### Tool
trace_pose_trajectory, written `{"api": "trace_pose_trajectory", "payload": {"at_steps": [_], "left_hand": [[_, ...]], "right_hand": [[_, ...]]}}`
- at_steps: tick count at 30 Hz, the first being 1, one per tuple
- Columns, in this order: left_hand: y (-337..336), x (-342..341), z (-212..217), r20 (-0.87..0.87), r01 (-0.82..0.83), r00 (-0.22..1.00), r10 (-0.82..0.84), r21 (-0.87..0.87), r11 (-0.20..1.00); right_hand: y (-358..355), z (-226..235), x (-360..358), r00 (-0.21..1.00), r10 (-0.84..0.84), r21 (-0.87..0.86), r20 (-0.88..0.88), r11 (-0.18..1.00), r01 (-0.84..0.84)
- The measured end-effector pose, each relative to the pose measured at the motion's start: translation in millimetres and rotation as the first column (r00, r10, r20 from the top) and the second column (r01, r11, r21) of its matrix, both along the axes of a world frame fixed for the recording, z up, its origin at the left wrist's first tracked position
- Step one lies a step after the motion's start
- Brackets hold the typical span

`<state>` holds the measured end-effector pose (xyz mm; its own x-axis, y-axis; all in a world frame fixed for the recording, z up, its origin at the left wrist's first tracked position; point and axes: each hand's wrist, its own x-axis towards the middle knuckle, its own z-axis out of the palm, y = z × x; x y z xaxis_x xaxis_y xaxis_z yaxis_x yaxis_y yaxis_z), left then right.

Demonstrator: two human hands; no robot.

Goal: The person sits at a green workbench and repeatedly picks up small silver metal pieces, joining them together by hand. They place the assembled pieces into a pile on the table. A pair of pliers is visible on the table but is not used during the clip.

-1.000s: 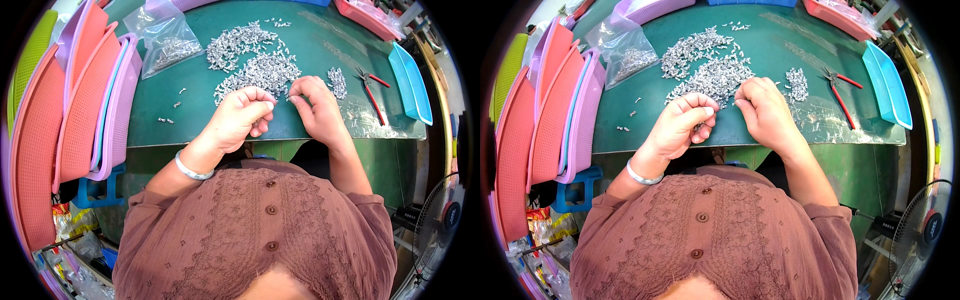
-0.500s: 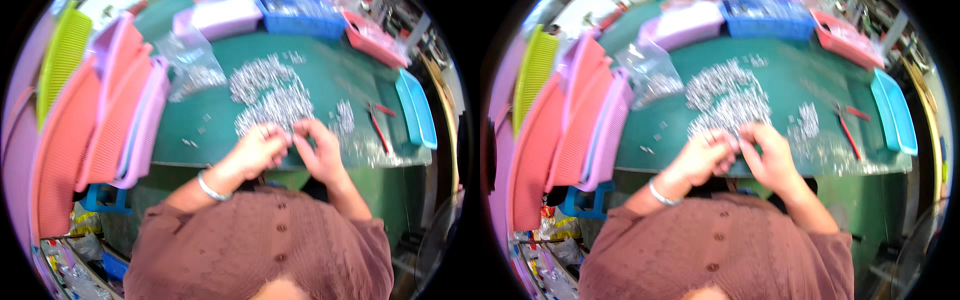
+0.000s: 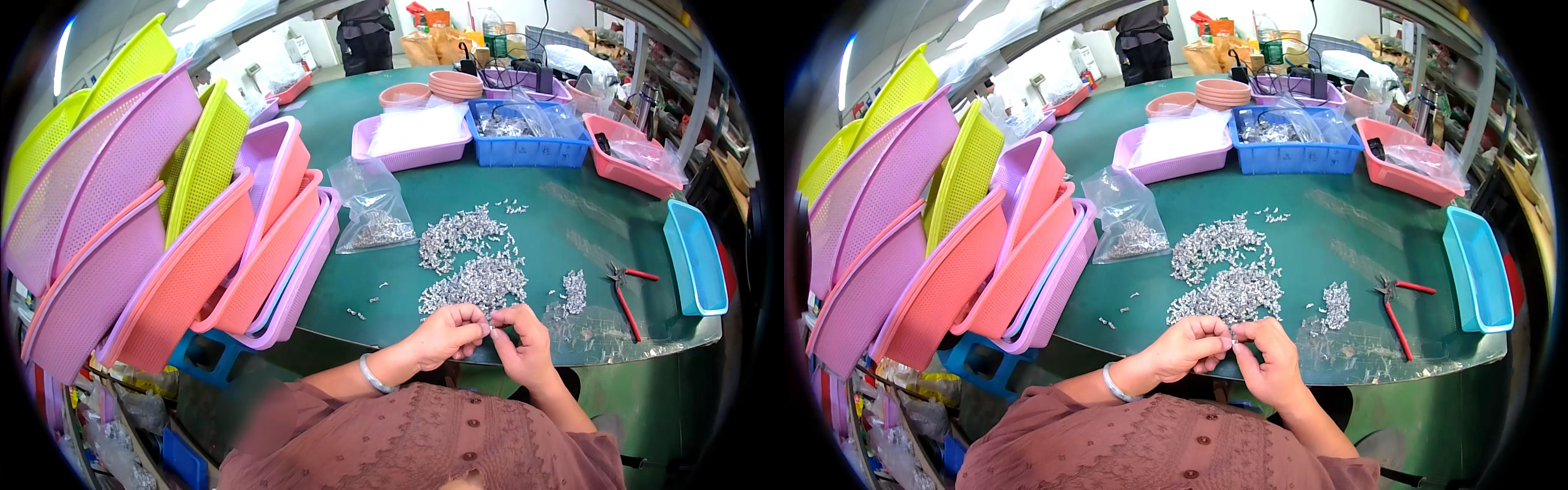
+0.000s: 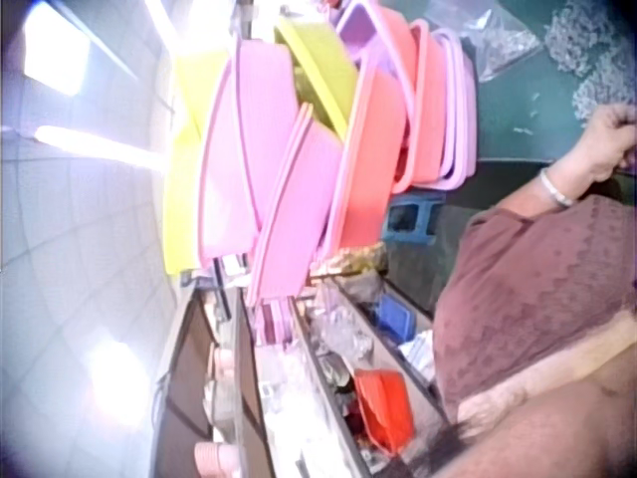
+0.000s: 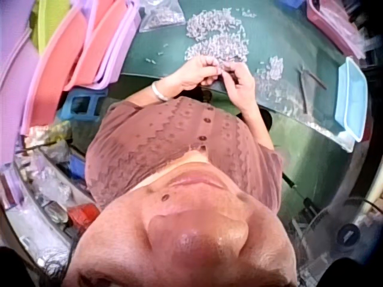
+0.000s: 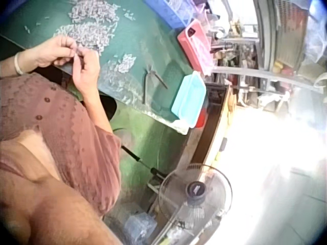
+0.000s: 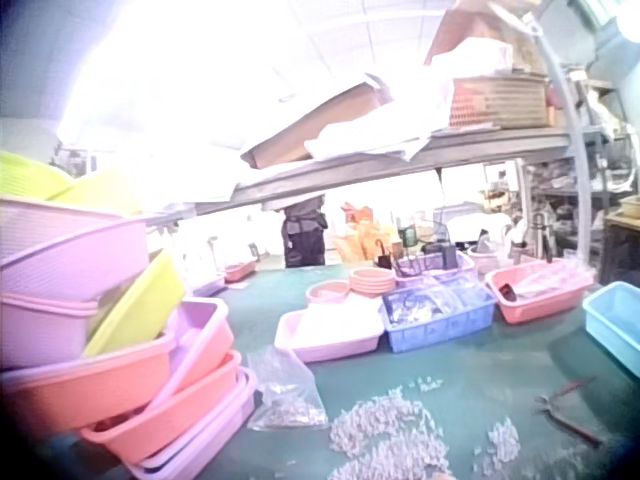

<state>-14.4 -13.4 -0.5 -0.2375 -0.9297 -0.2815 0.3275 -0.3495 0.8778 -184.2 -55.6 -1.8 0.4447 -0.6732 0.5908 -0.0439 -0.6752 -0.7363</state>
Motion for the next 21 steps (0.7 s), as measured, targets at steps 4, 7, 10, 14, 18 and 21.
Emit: {"api": "trace_pose_trajectory", "payload": {"at_steps": [4,7,10,14,18,21], "left_hand": [[0.5,-0.4,-2.0,0.001,-0.008,1.000,0.008,0.000,1.000],[3.0,0.2,-0.4,0.011,-0.021,1.000,0.021,-0.003,1.000],[3.2,0.7,2.2,0.008,-0.022,1.000,0.022,0.012,1.000],[1.9,0.9,0.6,0.004,-0.025,1.000,0.025,0.026,0.999],[2.9,1.8,0.3,-0.020,-0.042,0.999,0.043,0.024,0.999],[6.7,0.5,0.5,-0.022,-0.046,0.999,0.047,0.023,0.999]], "right_hand": [[-2.1,2.6,-1.0,0.999,0.031,0.023,-0.015,0.999,-0.030],[-3.0,3.5,-1.4,0.999,0.033,0.033,-0.024,0.999,-0.032],[-6.1,1.1,-2.7,0.998,0.053,0.009,-0.041,0.999,-0.053],[-7.2,-0.1,-4.0,0.997,0.065,0.006,-0.048,0.998,-0.064],[-7.1,2.1,-3.7,0.996,0.075,0.001,-0.050,0.997,-0.075],[-5.8,0.9,-3.9,0.995,0.082,-0.006,-0.052,0.997,-0.082]]}}
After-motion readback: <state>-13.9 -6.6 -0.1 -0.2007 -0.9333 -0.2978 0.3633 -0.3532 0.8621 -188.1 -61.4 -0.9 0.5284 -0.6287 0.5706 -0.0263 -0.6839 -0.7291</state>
